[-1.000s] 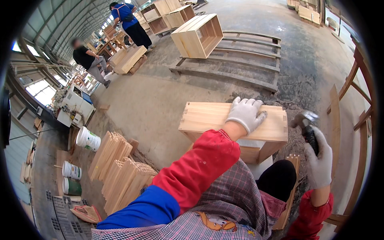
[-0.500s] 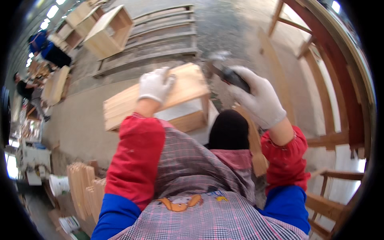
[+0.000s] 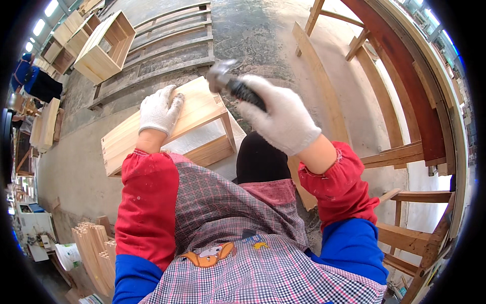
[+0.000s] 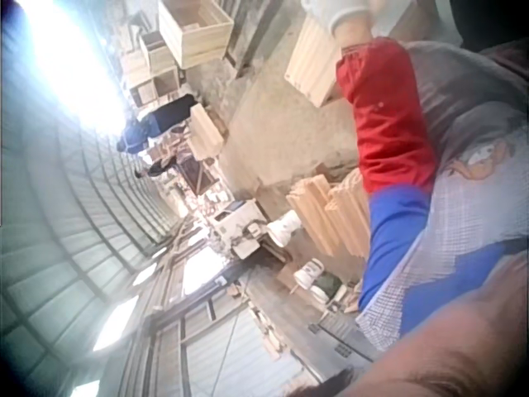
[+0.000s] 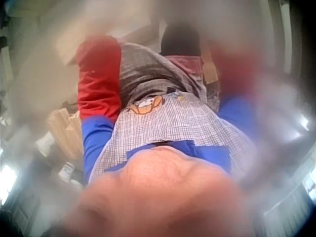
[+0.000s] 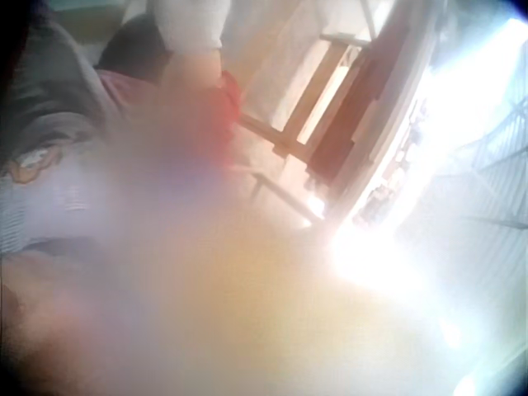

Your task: The person assembles a wood box by using a hammer to tap wood panels into place and then assembles another piece of wood furniture using a rubber mallet.

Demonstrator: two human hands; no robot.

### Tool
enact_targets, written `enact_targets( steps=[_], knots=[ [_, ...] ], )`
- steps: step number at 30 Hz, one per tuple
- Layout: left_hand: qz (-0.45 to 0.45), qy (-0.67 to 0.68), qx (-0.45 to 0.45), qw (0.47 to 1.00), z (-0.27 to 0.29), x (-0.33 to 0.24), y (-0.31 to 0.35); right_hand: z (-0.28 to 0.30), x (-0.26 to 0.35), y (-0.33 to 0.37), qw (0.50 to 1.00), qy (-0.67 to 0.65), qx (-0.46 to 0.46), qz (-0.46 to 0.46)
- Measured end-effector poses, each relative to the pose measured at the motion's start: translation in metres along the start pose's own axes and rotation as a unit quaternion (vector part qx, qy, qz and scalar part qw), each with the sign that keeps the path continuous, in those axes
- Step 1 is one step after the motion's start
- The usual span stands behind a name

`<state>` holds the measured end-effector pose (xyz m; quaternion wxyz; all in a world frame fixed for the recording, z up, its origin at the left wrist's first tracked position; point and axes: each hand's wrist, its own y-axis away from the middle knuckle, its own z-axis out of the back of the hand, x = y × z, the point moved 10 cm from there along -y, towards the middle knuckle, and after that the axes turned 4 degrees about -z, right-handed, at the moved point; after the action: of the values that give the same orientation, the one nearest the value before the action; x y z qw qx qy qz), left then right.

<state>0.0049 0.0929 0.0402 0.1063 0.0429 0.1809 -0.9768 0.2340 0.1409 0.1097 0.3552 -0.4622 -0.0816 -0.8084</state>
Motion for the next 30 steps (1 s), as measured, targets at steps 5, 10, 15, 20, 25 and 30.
enact_targets(
  steps=[5,10,15,20,25,30],
  knots=[
    [0.004,0.021,-0.002,1.000,0.000,0.003,-0.001,-0.004,-0.007,-0.017,0.987,0.141,0.074,-0.027],
    [0.005,0.025,-0.010,1.000,0.000,0.002,-0.003,-0.016,-0.016,-0.020,0.998,0.052,0.034,0.001],
    [-0.004,0.023,-0.023,0.999,0.001,0.000,0.001,-0.008,-0.013,-0.027,0.998,0.055,0.031,-0.032],
    [-0.009,0.029,-0.028,0.999,0.003,-0.003,0.001,-0.023,-0.020,-0.020,0.993,0.113,0.013,0.014],
    [-0.006,0.029,-0.021,0.999,0.004,-0.003,0.000,-0.012,-0.015,-0.020,1.000,0.012,-0.026,-0.006],
    [-0.006,0.025,-0.029,0.999,0.003,-0.001,0.001,-0.024,-0.026,-0.022,0.995,0.089,0.036,-0.014]
  ],
)
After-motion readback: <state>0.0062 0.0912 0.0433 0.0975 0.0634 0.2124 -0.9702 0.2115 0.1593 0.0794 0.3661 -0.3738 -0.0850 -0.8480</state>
